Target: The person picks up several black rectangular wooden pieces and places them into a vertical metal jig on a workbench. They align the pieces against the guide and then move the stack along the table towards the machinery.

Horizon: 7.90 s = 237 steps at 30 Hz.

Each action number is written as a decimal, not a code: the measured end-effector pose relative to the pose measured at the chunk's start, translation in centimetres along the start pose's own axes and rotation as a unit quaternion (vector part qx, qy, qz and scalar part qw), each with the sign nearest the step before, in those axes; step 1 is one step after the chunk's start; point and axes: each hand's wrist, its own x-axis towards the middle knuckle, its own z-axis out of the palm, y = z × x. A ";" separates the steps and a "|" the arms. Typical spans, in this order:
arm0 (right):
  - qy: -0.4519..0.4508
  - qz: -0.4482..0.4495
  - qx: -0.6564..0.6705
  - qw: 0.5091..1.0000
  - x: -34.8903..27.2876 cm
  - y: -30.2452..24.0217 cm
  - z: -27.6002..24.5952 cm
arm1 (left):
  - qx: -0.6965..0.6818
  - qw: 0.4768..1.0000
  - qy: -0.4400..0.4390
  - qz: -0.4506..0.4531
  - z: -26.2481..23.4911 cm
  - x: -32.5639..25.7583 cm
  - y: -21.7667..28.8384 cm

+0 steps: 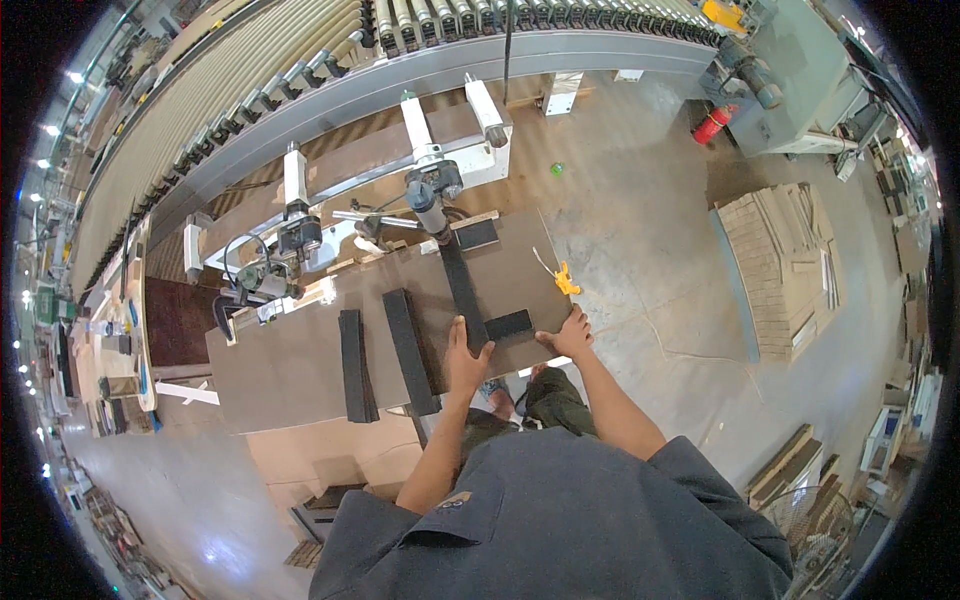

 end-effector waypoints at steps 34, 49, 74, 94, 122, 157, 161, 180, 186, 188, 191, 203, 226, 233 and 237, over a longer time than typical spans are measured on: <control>-0.006 -0.005 0.003 1.000 0.3 -0.9 -0.4 | 0.107 0.984 0.082 0.112 0.9 1.1 -1.0; -0.027 0.008 -0.014 0.999 1.1 -2.4 -1.3 | 0.089 0.987 0.079 0.111 0.7 2.5 -0.6; -0.031 -0.025 0.045 0.998 0.1 0.1 0.2 | 0.219 0.971 0.096 -0.019 1.9 6.2 6.4; -0.027 -0.013 0.023 0.999 -0.9 -0.5 -0.4 | 0.195 0.955 0.223 -0.032 -9.3 -3.0 8.1; -0.006 -0.006 0.019 1.000 0.5 1.0 -0.2 | 0.169 0.942 0.258 -0.133 -20.5 -3.0 -1.2; -0.021 0.015 -0.008 1.000 -0.5 -0.9 -0.6 | 0.133 0.973 0.186 -0.018 3.3 9.1 2.1; -0.036 0.022 -0.012 0.999 -0.6 -1.1 -0.7 | 0.118 0.975 0.185 -0.024 3.9 8.8 1.0; -0.041 0.022 -0.032 0.998 -0.2 -0.5 -0.4 | 0.102 0.990 0.099 0.006 3.8 3.2 -1.7; -0.025 0.021 -0.030 0.999 -0.2 -0.4 0.2 | 0.095 0.988 0.120 0.015 3.7 4.6 -1.5; -0.020 0.020 -0.029 0.999 -0.1 -0.1 0.4 | 0.114 0.985 0.128 0.017 3.9 4.5 -1.8; -0.027 0.030 -0.037 0.998 0.3 0.0 0.3 | 0.128 0.982 0.138 0.023 4.1 4.7 -1.5; -0.031 0.006 -0.011 0.999 0.1 -0.5 -0.6 | 0.116 0.978 0.174 0.023 4.0 5.5 -0.6; -0.018 0.011 0.000 1.000 0.0 -0.7 -0.4 | 0.154 0.965 0.206 0.052 4.4 5.3 -0.7; -0.037 0.006 0.018 0.999 -0.8 -1.6 -1.3 | 0.161 0.968 0.190 0.046 3.6 5.3 -0.3; -0.029 0.003 0.020 0.999 -0.7 -1.3 -0.5 | 0.218 0.968 0.122 0.029 2.2 6.6 2.3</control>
